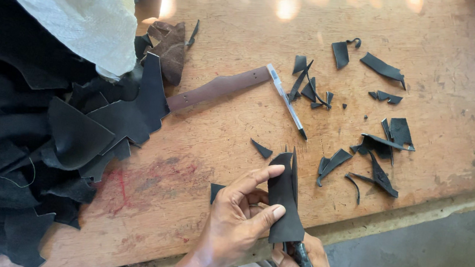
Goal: The person cuts black leather pieces using shears on a wooden workbench. They align the leather with a brown template, mark it with a pen, and trim the edges to match the template shape.
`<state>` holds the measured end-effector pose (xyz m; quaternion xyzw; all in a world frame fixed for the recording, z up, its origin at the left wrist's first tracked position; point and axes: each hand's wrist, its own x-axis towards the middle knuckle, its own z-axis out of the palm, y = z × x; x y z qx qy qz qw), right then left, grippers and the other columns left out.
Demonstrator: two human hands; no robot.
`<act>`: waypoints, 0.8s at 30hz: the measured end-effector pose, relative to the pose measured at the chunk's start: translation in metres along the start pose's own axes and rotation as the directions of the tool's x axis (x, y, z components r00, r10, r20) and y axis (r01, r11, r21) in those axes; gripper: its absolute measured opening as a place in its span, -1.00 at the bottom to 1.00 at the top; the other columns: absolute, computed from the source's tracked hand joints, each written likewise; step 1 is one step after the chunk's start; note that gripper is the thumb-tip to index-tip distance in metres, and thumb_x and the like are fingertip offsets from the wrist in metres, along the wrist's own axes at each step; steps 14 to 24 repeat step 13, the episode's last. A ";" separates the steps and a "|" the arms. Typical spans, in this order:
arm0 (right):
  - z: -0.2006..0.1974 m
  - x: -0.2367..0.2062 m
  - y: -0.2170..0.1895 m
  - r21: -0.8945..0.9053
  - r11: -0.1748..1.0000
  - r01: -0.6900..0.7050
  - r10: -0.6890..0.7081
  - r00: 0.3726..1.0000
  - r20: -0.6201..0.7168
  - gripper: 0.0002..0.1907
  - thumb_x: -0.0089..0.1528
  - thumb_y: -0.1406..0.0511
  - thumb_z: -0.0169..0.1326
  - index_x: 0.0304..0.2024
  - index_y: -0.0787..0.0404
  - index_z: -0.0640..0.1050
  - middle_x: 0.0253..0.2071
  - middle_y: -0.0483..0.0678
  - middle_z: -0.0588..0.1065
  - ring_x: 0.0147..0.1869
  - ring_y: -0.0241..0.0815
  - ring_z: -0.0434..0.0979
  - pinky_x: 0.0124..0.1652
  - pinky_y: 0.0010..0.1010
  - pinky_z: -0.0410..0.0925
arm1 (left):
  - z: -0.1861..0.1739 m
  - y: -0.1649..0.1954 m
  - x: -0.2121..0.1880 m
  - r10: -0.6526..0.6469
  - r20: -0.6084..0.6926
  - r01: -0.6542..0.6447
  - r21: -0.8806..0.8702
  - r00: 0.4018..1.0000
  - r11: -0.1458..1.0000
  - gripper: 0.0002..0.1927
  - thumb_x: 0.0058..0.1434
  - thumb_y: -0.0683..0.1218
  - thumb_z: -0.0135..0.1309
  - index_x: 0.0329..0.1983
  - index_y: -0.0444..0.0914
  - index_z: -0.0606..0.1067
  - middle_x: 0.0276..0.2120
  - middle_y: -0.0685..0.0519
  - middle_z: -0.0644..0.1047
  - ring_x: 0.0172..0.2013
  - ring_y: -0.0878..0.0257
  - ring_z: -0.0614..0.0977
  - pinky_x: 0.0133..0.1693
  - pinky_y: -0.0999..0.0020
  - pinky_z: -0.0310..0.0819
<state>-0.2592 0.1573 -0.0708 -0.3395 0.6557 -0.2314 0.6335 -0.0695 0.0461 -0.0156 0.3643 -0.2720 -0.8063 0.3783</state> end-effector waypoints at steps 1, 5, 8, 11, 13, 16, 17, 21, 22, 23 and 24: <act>0.001 0.000 0.002 -0.027 0.999 -0.041 0.040 0.998 -0.040 -0.88 0.07 0.38 0.16 -0.35 0.24 0.50 -0.64 -0.04 0.46 -0.65 -0.20 0.54 -0.61 -0.35 0.39 | 0.000 -0.001 0.000 -0.028 0.002 0.028 -0.013 1.000 1.000 -0.38 0.22 -0.37 0.14 0.38 -0.32 0.37 -0.13 -0.02 0.49 -0.20 0.40 0.56 -0.13 0.53 0.63; 0.004 0.001 0.004 -0.052 0.999 0.006 -0.011 0.994 -0.105 -0.90 0.05 0.49 0.16 -0.44 0.29 0.49 -0.68 -0.04 0.43 -0.70 -0.22 0.51 -0.66 -0.36 0.34 | 0.001 -0.002 0.001 -0.013 0.005 0.013 -0.015 1.000 1.000 -0.38 0.20 -0.38 0.14 0.36 -0.36 0.37 -0.10 0.03 0.49 -0.20 0.41 0.56 -0.15 0.52 0.63; 0.005 -0.005 0.000 -0.025 0.990 0.137 -0.139 0.986 -0.095 -0.89 0.07 0.50 0.16 -0.50 0.31 0.48 -0.73 -0.07 0.40 -0.76 -0.25 0.44 -0.71 -0.39 0.28 | 0.001 -0.004 0.005 0.024 -0.004 -0.024 0.038 1.000 0.999 -0.39 0.17 -0.39 0.14 0.33 -0.39 0.38 -0.05 0.07 0.48 -0.20 0.41 0.57 -0.15 0.52 0.65; 0.007 -0.005 -0.007 -0.053 0.984 0.173 -0.178 0.977 -0.116 -0.87 0.09 0.50 0.17 -0.52 0.31 0.49 -0.77 -0.09 0.39 -0.80 -0.28 0.42 -0.76 -0.40 0.25 | -0.002 -0.009 0.006 0.028 0.009 -0.029 0.041 1.000 0.999 -0.38 0.18 -0.38 0.16 0.35 -0.40 0.38 -0.03 0.01 0.49 -0.19 0.39 0.58 -0.14 0.51 0.66; 0.007 -0.003 -0.013 -0.051 0.964 0.261 -0.265 0.959 -0.105 -0.89 0.09 0.51 0.15 -0.50 0.30 0.50 -0.75 -0.11 0.40 -0.81 -0.31 0.41 -0.78 -0.41 0.24 | -0.007 -0.012 0.008 0.000 0.033 0.000 0.007 0.999 1.000 -0.36 0.22 -0.36 0.17 0.40 -0.39 0.36 -0.06 -0.09 0.53 -0.18 0.33 0.61 -0.13 0.49 0.66; 0.007 -0.003 -0.013 -0.051 0.964 0.261 -0.265 0.959 -0.105 -0.89 0.09 0.51 0.15 -0.50 0.30 0.50 -0.75 -0.11 0.40 -0.81 -0.31 0.41 -0.78 -0.41 0.24 | -0.007 -0.012 0.008 0.000 0.033 0.000 0.007 0.999 1.000 -0.36 0.22 -0.36 0.17 0.40 -0.39 0.36 -0.06 -0.09 0.53 -0.18 0.33 0.61 -0.13 0.49 0.66; 0.007 -0.003 -0.013 -0.051 0.964 0.261 -0.265 0.959 -0.105 -0.89 0.09 0.51 0.15 -0.50 0.30 0.50 -0.75 -0.11 0.40 -0.81 -0.31 0.41 -0.78 -0.41 0.24 | -0.007 -0.012 0.008 0.000 0.033 0.000 0.007 0.999 1.000 -0.36 0.22 -0.36 0.17 0.40 -0.39 0.36 -0.06 -0.09 0.53 -0.18 0.33 0.61 -0.13 0.49 0.66; 0.007 -0.003 -0.013 -0.051 0.964 0.261 -0.265 0.959 -0.105 -0.89 0.09 0.51 0.15 -0.50 0.30 0.50 -0.75 -0.11 0.40 -0.81 -0.31 0.41 -0.78 -0.41 0.24 | -0.007 -0.012 0.008 0.000 0.033 0.000 0.007 0.999 1.000 -0.36 0.22 -0.36 0.17 0.40 -0.39 0.36 -0.06 -0.09 0.53 -0.18 0.33 0.61 -0.13 0.49 0.66; 0.007 -0.003 -0.013 -0.051 0.964 0.261 -0.265 0.959 -0.105 -0.89 0.09 0.51 0.15 -0.50 0.30 0.50 -0.75 -0.11 0.40 -0.81 -0.31 0.41 -0.78 -0.41 0.24 | -0.007 -0.012 0.008 0.000 0.033 0.000 0.007 0.999 1.000 -0.36 0.22 -0.36 0.17 0.40 -0.39 0.36 -0.06 -0.09 0.53 -0.18 0.33 0.61 -0.13 0.49 0.66; 0.007 -0.003 -0.013 -0.051 0.964 0.261 -0.265 0.959 -0.105 -0.89 0.09 0.51 0.15 -0.50 0.30 0.50 -0.75 -0.11 0.40 -0.81 -0.31 0.41 -0.78 -0.41 0.24 | -0.007 -0.012 0.008 0.000 0.033 0.000 0.007 0.999 1.000 -0.36 0.22 -0.36 0.17 0.40 -0.39 0.36 -0.06 -0.09 0.53 -0.18 0.33 0.61 -0.13 0.49 0.66; 0.007 -0.003 -0.013 -0.051 0.964 0.261 -0.265 0.959 -0.105 -0.89 0.09 0.51 0.15 -0.50 0.30 0.50 -0.75 -0.11 0.40 -0.81 -0.31 0.41 -0.78 -0.41 0.24 | -0.007 -0.012 0.008 0.000 0.033 0.000 0.007 0.999 1.000 -0.36 0.22 -0.36 0.17 0.40 -0.39 0.36 -0.06 -0.09 0.53 -0.18 0.33 0.61 -0.13 0.49 0.66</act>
